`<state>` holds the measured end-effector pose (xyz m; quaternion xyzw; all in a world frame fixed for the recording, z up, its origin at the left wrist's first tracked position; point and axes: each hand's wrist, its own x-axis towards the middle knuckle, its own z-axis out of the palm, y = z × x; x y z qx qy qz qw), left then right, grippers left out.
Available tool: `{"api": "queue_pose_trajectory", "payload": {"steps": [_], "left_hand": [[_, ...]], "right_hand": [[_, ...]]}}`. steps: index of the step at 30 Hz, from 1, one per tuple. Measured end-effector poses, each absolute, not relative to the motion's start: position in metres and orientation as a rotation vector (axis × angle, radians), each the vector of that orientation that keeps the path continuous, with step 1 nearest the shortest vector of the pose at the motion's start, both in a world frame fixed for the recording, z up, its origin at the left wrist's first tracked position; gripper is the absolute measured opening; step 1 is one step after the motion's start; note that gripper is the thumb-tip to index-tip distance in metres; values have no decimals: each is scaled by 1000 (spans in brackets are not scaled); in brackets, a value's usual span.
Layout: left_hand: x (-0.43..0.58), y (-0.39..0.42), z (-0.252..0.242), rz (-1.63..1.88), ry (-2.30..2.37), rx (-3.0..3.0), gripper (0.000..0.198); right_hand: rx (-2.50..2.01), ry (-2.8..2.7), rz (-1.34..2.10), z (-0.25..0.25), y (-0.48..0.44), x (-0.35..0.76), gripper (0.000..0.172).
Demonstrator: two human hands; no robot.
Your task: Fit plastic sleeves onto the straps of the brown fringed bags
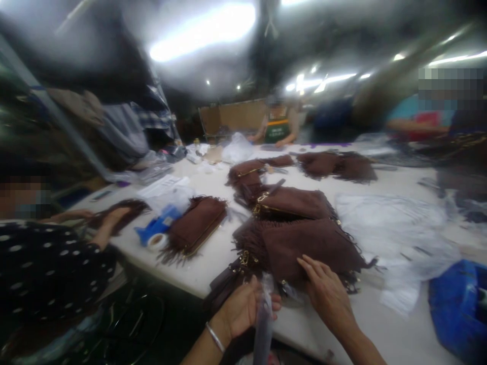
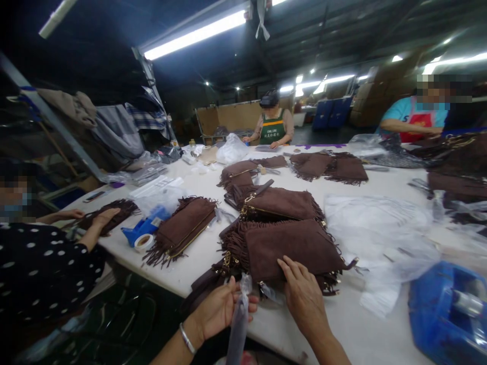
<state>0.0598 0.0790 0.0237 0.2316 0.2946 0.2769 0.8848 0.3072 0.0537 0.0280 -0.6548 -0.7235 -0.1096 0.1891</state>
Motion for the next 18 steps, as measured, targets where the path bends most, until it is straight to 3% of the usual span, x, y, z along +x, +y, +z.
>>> {"api": "queue_pose_trajectory", "payload": {"steps": [11, 18], "left_hand": [[31, 24, 11, 376, 834, 683, 32], [2, 18, -5, 385, 965, 816, 53]], "right_hand": [[-1831, -2021, -228, 26, 52, 308, 53], [-1831, -1979, -174, 28, 55, 304, 54]]}}
